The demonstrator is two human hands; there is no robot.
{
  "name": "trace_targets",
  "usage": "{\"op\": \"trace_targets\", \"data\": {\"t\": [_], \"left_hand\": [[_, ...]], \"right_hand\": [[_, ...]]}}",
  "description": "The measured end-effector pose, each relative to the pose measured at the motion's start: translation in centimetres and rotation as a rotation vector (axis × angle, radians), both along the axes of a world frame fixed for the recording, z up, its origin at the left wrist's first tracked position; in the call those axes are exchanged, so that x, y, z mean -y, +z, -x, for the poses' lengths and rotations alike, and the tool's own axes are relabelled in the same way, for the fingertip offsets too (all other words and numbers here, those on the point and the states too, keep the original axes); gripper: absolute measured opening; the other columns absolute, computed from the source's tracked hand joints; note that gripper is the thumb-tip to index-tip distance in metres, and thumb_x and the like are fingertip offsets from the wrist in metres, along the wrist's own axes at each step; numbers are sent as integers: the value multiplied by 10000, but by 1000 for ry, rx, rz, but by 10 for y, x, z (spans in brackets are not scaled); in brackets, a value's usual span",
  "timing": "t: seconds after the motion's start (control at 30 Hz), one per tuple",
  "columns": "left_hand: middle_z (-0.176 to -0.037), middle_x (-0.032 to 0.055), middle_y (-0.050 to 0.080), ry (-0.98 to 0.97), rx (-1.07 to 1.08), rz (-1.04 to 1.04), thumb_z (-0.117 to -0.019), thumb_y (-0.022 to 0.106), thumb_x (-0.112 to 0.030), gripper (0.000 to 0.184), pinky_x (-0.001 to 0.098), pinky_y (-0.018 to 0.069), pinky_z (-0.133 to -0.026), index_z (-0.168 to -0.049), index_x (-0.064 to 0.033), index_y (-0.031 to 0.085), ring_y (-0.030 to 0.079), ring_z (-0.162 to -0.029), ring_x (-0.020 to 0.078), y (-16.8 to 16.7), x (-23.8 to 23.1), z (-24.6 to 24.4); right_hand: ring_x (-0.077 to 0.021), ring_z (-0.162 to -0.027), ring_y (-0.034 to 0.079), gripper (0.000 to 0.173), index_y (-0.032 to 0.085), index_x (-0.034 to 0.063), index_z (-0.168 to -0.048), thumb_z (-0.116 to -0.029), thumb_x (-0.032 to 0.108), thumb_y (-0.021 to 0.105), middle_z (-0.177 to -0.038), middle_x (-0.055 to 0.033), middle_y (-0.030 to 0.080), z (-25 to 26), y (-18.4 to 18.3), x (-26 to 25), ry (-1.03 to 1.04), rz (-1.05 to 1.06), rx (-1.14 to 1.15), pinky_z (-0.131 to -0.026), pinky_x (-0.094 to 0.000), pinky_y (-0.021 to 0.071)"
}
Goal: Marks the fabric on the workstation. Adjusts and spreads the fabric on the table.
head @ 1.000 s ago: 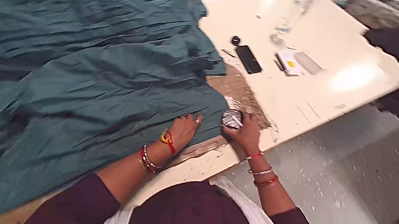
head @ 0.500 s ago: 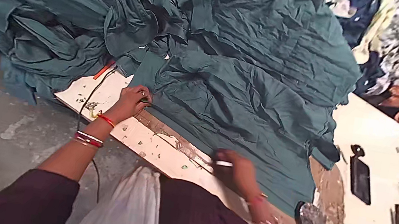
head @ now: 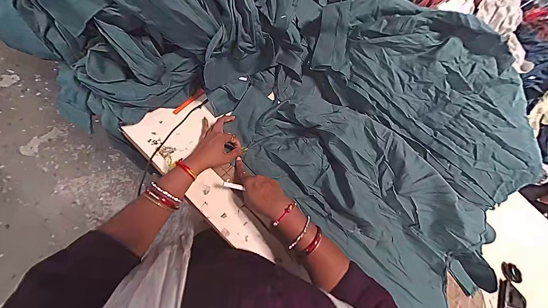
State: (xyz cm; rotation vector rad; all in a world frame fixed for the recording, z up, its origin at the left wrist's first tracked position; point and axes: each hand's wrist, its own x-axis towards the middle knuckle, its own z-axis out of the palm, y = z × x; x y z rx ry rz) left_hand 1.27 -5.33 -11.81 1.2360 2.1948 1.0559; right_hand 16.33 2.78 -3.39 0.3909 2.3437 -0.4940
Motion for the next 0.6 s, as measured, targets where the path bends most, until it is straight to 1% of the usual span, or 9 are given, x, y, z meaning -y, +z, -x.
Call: {"op": "trace_targets", "data": {"t": [0.07,0.13,0.2,0.23,0.27,0.3,0.37,0.47,0.6], "left_hand": [[-1626,277,284,80,-23,105,-940,725,-240,240,743,3,-1170,-959,-4,763,190,-1541,450,7,-8,-13],[-1619,280,299,145,-89,149,-949,697,-299,314,749,25,-1171,-1009,5,750,191,-1541,457,6,-10,-24],[-1600,302,325,167,-170,152,-964,676,-341,388,762,33,-1167,-1091,20,734,196,-1536,479,-2,-9,-31],[-1588,310,345,169,-206,133,-963,679,-342,403,766,45,-1166,-1106,33,726,213,-1529,489,-6,-7,-34],[-1582,305,362,166,-234,115,-960,681,-338,402,756,62,-1175,-1095,39,721,236,-1526,481,-11,-6,-35],[-1586,293,368,161,-243,109,-963,682,-332,397,733,65,-1191,-1082,45,715,241,-1531,461,-12,-6,-34],[-1584,292,375,143,-250,96,-959,697,-312,393,716,80,-1202,-1071,64,709,251,-1531,454,-13,-8,-32],[-1568,306,388,129,-270,75,-951,709,-311,396,706,96,-1204,-1056,71,708,269,-1518,470,-17,-8,-30],[-1544,305,422,155,-274,47,-936,718,-287,363,704,121,-1201,-1013,68,713,323,-1493,470,-18,-8,-29]], "right_hand": [[-410,-1082,647,632,177,46,-1635,-1073,134,454,-1168,-287,653,-4,0,-15,-59,237,-76,-970,-546,475],[-161,-816,587,478,415,-1,-1519,-1095,203,331,-966,-123,648,-29,-8,-42,-182,709,-266,-804,-325,489],[-17,-653,614,589,633,68,-1195,-1069,468,220,-775,61,679,-57,-16,-65,-354,1209,-430,-652,-215,525],[19,-552,601,651,661,153,-980,-1049,583,177,-687,110,685,-68,-15,-70,-463,1293,-491,-537,-173,494],[32,-459,540,635,623,188,-805,-1060,523,148,-585,126,632,-77,-15,-70,-598,1284,-584,-456,-156,425],[45,-432,498,518,566,178,-772,-1083,327,179,-553,136,589,-82,-22,-69,-668,1184,-714,-438,-141,392],[61,-541,523,90,595,49,-889,-949,40,528,-666,110,603,-82,-58,-68,-596,894,-1022,-528,-135,445],[59,-705,564,183,631,-75,-1010,-858,24,654,-840,29,661,-72,-95,-62,-487,777,-1204,-650,-131,473],[73,-617,499,134,641,-92,-907,-822,10,619,-778,-12,649,-63,-100,-58,-441,642,-1317,-562,-107,413]]}}
